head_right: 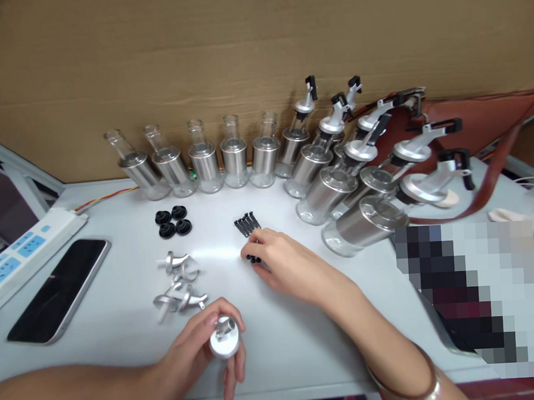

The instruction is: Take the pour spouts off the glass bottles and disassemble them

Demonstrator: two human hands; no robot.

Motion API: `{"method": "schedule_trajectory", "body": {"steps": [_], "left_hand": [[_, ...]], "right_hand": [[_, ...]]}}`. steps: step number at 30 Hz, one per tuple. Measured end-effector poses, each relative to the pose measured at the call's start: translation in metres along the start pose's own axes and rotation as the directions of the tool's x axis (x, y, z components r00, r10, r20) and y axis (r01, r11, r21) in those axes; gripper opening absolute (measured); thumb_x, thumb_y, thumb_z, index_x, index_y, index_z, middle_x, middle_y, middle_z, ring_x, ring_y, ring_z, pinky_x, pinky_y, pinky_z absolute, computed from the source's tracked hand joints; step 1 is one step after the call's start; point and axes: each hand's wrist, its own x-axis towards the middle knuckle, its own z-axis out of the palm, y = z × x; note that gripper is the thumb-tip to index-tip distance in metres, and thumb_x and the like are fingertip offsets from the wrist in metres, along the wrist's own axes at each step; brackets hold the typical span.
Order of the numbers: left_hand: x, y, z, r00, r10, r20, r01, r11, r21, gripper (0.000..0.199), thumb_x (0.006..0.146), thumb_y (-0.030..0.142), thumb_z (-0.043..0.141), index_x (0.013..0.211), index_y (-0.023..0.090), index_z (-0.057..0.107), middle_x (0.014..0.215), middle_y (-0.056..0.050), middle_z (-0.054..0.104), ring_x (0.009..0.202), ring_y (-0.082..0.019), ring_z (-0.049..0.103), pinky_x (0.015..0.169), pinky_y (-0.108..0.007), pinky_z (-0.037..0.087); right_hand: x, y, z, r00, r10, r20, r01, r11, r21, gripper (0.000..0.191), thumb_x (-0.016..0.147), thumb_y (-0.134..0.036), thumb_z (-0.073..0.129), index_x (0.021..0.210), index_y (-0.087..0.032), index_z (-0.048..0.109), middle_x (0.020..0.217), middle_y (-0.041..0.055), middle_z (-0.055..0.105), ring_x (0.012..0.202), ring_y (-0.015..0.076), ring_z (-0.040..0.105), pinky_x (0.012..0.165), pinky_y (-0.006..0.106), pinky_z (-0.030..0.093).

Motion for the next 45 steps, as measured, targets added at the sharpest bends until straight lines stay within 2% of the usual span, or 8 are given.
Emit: {"method": "schedule_trajectory", "body": {"steps": [5, 12, 18, 24, 31, 45], "left_hand": [[-0.0009, 0.0018, 0.0002, 1.000, -0.003, -0.009, 0.003, 1.000, 0.008, 0.046, 0.089, 0.063, 0.046, 0.087, 0.017, 0.047, 0.061, 0.000, 0.062, 0.043, -0.010, 0.054, 0.053, -0.023, 0.040], [0.0003, 0.0017, -0.0006, 1.000, 0.002, -0.011, -0.002, 1.000, 0.004, 0.046, 0.088, 0.063, 0.047, 0.087, 0.017, 0.047, 0.061, 0.000, 0.062, 0.043, -0.009, 0.053, 0.052, -0.022, 0.040], [-0.0004, 0.0011, 0.0002, 1.000, -0.004, -0.012, 0.004, 1.000, 0.002, 0.045, 0.090, 0.062, 0.046, 0.087, 0.017, 0.047, 0.061, 0.000, 0.063, 0.044, -0.010, 0.054, 0.053, -0.022, 0.040], [0.0008, -0.0028, -0.0018, 1.000, 0.021, 0.001, -0.021, 1.000, -0.009, 0.043, 0.091, 0.060, 0.045, 0.088, 0.017, 0.048, 0.061, 0.000, 0.063, 0.042, -0.010, 0.053, 0.050, -0.022, 0.040], [0.0000, 0.0007, -0.0006, 1.000, 0.000, -0.010, 0.000, 1.000, 0.013, 0.046, 0.089, 0.063, 0.046, 0.088, 0.017, 0.048, 0.062, 0.000, 0.063, 0.044, -0.010, 0.054, 0.053, -0.023, 0.041], [0.0006, 0.0020, -0.0002, 1.000, -0.003, -0.013, 0.003, 1.000, 0.013, 0.046, 0.089, 0.064, 0.047, 0.087, 0.017, 0.048, 0.061, 0.000, 0.062, 0.043, -0.010, 0.053, 0.053, -0.023, 0.040]], "right_hand": [[0.0001, 0.0026, 0.0028, 1.000, 0.025, -0.002, -0.025, 1.000, 0.002, 0.030, 0.081, 0.001, 0.053, 0.101, -0.017, 0.065, 0.102, 0.0089, 0.061, 0.087, 0.0207, 0.063, 0.076, 0.032, 0.052], [-0.0006, 0.0017, 0.0005, 0.993, 0.110, 0.033, -0.111, 0.994, 0.024, 0.024, 0.083, -0.002, 0.053, 0.097, -0.018, 0.062, 0.097, 0.0054, 0.059, 0.075, 0.0159, 0.062, 0.067, 0.027, 0.049], [-0.0018, 0.0046, -0.0016, 0.991, 0.136, 0.012, -0.136, 0.990, 0.048, 0.024, 0.082, -0.008, 0.058, 0.103, -0.019, 0.058, 0.104, 0.0067, 0.058, 0.080, 0.0168, 0.063, 0.071, 0.028, 0.049], [-0.0038, 0.0091, 0.0003, 0.993, 0.111, -0.031, -0.108, 0.991, 0.085, 0.028, 0.080, -0.004, 0.056, 0.104, -0.019, 0.058, 0.099, 0.0055, 0.060, 0.083, 0.0170, 0.063, 0.071, 0.026, 0.048], [-0.0023, 0.0053, -0.0012, 0.990, 0.140, 0.015, -0.141, 0.987, 0.077, 0.032, 0.079, 0.002, 0.054, 0.103, -0.018, 0.059, 0.093, 0.0040, 0.063, 0.081, 0.0165, 0.062, 0.069, 0.025, 0.046], [-0.0039, 0.0057, -0.0025, 0.992, 0.122, 0.029, -0.124, 0.989, 0.076, 0.027, 0.082, -0.004, 0.053, 0.102, -0.020, 0.061, 0.098, 0.0056, 0.065, 0.081, 0.0172, 0.063, 0.069, 0.025, 0.047]]}}
